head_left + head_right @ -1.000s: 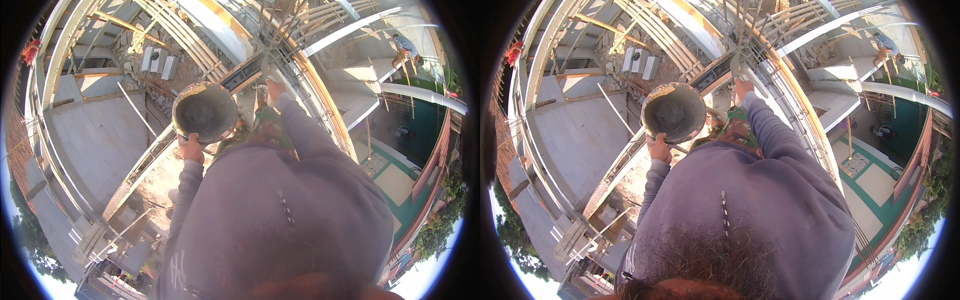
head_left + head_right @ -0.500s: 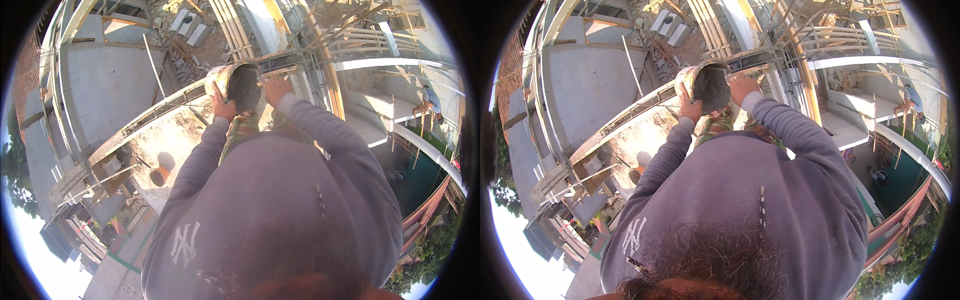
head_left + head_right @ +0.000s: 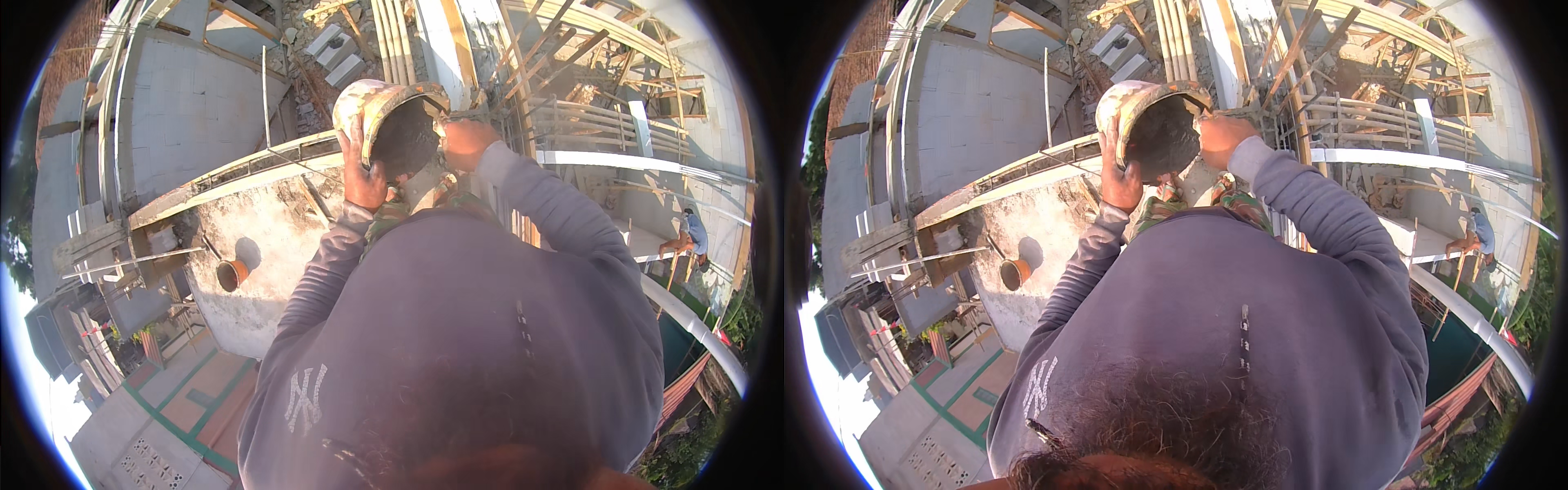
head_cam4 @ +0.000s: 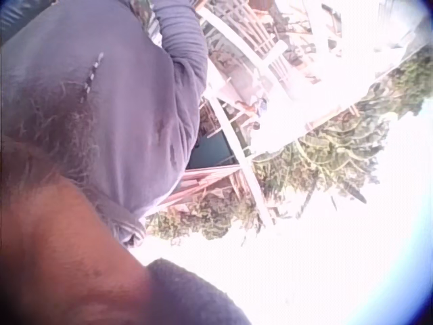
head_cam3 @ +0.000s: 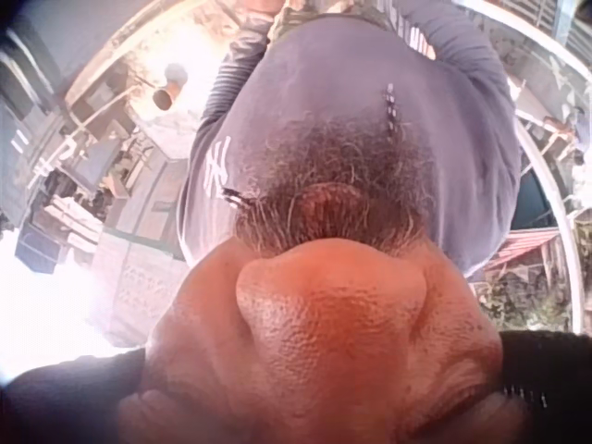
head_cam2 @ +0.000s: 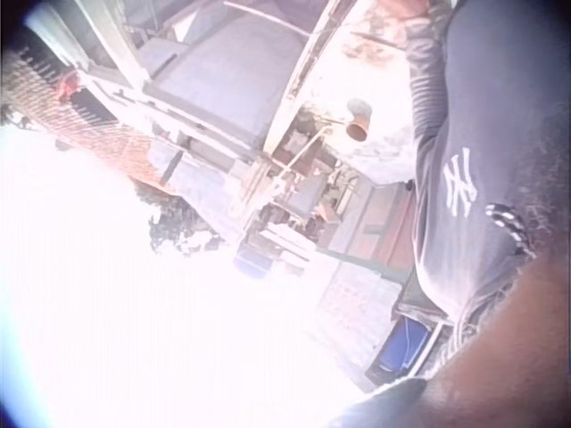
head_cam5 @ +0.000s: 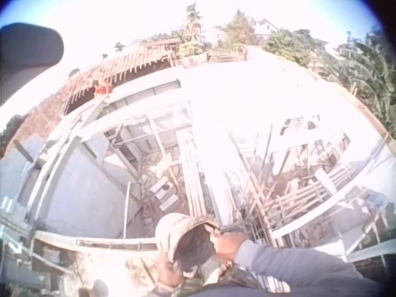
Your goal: The person applies cement into the gap of a concrete beam using a trowel and then smooths the surface with a long wooden leveling tool.
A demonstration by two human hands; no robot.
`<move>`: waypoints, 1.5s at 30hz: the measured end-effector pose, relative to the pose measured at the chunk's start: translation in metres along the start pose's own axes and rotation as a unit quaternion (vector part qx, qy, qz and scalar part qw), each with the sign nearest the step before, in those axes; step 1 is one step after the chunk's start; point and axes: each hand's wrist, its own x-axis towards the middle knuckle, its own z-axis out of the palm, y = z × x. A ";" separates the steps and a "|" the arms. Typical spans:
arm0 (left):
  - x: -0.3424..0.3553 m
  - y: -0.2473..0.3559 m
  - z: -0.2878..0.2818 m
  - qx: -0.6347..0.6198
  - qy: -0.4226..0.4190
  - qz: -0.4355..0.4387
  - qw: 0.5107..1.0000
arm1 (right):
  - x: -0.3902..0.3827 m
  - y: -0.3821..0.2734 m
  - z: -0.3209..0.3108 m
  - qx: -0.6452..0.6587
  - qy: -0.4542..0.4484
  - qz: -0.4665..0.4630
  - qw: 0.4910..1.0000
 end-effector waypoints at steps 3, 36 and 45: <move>0.008 0.022 -0.012 -0.010 -0.005 0.005 1.000 | 0.020 0.030 -0.029 0.058 -0.069 -0.086 0.992; -0.221 -0.158 -0.046 -0.246 0.218 -0.480 0.814 | -0.007 0.194 0.138 -0.049 -0.025 0.069 0.996; -0.157 -0.057 -0.021 -0.233 0.271 -0.445 0.821 | -0.038 0.174 0.124 0.014 0.014 0.108 0.994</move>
